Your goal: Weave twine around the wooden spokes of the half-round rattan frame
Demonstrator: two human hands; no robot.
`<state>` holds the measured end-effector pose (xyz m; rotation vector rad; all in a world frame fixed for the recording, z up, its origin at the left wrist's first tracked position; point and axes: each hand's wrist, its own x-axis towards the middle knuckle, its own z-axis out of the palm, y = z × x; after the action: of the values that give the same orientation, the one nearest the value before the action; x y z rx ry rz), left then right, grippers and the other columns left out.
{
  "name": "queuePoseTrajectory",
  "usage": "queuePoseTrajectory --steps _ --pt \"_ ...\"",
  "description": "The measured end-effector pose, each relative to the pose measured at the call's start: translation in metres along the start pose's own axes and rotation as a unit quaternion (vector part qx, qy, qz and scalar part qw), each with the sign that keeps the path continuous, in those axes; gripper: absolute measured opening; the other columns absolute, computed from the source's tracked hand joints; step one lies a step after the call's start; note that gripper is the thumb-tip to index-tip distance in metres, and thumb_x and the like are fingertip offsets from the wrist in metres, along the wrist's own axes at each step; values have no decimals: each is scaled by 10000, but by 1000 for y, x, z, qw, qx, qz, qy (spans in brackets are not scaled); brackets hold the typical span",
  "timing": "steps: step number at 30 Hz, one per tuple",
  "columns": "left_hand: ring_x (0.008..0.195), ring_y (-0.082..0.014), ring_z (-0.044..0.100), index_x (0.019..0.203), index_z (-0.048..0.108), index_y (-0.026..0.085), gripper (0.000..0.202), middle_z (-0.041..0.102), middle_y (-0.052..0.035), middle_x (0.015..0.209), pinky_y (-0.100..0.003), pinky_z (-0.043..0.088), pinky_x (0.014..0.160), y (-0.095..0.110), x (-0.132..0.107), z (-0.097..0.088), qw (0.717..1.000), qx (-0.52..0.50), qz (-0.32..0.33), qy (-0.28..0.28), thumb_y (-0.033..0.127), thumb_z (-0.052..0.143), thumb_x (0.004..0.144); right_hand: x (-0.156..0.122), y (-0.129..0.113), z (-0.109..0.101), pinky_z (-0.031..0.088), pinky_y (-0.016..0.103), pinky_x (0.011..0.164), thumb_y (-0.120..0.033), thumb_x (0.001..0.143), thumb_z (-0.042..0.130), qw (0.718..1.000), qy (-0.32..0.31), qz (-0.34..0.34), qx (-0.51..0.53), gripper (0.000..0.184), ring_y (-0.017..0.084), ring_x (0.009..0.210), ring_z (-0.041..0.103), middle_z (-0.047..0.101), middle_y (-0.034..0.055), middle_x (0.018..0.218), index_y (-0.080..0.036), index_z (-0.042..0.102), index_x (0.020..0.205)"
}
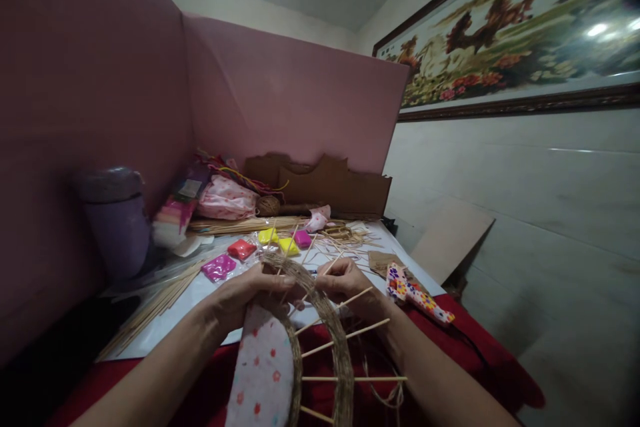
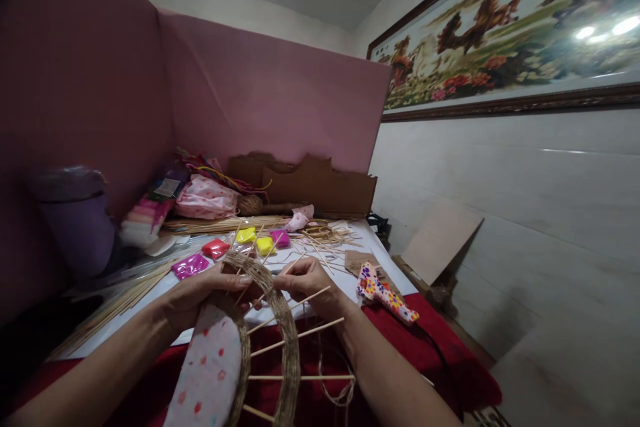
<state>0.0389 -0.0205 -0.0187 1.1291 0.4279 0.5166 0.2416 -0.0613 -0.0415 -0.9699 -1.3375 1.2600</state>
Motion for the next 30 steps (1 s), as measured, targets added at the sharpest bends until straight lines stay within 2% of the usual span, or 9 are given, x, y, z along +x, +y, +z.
queuePoseTrajectory --steps 3,6,10,12,14,16,22,27,30 --pt "693 -213 660 902 666 86 245 679 -113 780 -278 497 595 -1 0 -3 999 -26 -30 -33 193 699 683 0 0 0 112 236 414 -350 609 778 1000 1 -5 0 295 38 398 221 354 -79 415 -130 602 521" --pt "675 -215 668 924 664 95 232 686 -115 799 -301 511 604 -2 1 -3 998 -45 -33 -36 182 673 709 0 -1 -1 119 234 410 -349 607 778 1000 -7 -13 2 296 39 395 236 362 -75 410 -131 601 513" --pt "647 -215 660 748 669 84 129 646 -84 649 -268 491 564 -4 1 -2 998 -29 -12 -53 212 655 733 0 -2 -6 149 229 414 -333 631 772 997 -64 -37 -6 242 46 418 288 452 -48 464 -118 665 597" --pt "605 -195 645 629 640 90 168 626 -77 596 -255 476 544 -3 1 -1 997 -27 -11 -65 216 649 739 -1 -4 -9 172 224 428 -324 639 773 995 -97 -38 0 222 49 444 314 487 -36 516 -119 691 665" --pt "589 -186 638 614 638 96 173 625 -74 598 -256 470 543 -1 0 1 997 -29 -19 -73 214 646 740 -2 -5 -11 192 219 439 -330 634 778 992 -122 -33 5 230 53 465 332 496 -29 546 -122 694 684" --pt "599 -190 639 698 671 95 129 624 -71 608 -259 468 546 1 -2 4 997 -27 -26 -74 211 640 745 -2 -6 -12 205 214 447 -330 627 785 991 -128 -36 2 230 55 481 344 507 -23 575 -126 691 677" --pt "591 -179 628 888 681 77 189 619 -69 612 -263 480 559 4 -5 7 997 -25 -29 -69 189 631 744 0 -11 -13 338 208 533 -323 640 780 991 -83 -99 -20 207 93 641 484 586 26 802 -145 675 652" --pt "551 -164 603 858 683 86 171 585 -40 558 -289 498 574 1 -4 5 997 -43 -24 -65 178 645 719 1 -17 -12 391 233 557 -329 636 772 990 23 -121 -71 208 100 568 490 579 -9 615 -158 655 647" --pt "559 -184 616 776 676 90 127 580 -47 541 -267 473 524 -2 -4 5 995 -41 -33 -82 199 647 716 2 -23 -11 400 241 568 -317 656 750 981 56 -145 -115 187 104 578 494 571 -17 611 -161 647 658"
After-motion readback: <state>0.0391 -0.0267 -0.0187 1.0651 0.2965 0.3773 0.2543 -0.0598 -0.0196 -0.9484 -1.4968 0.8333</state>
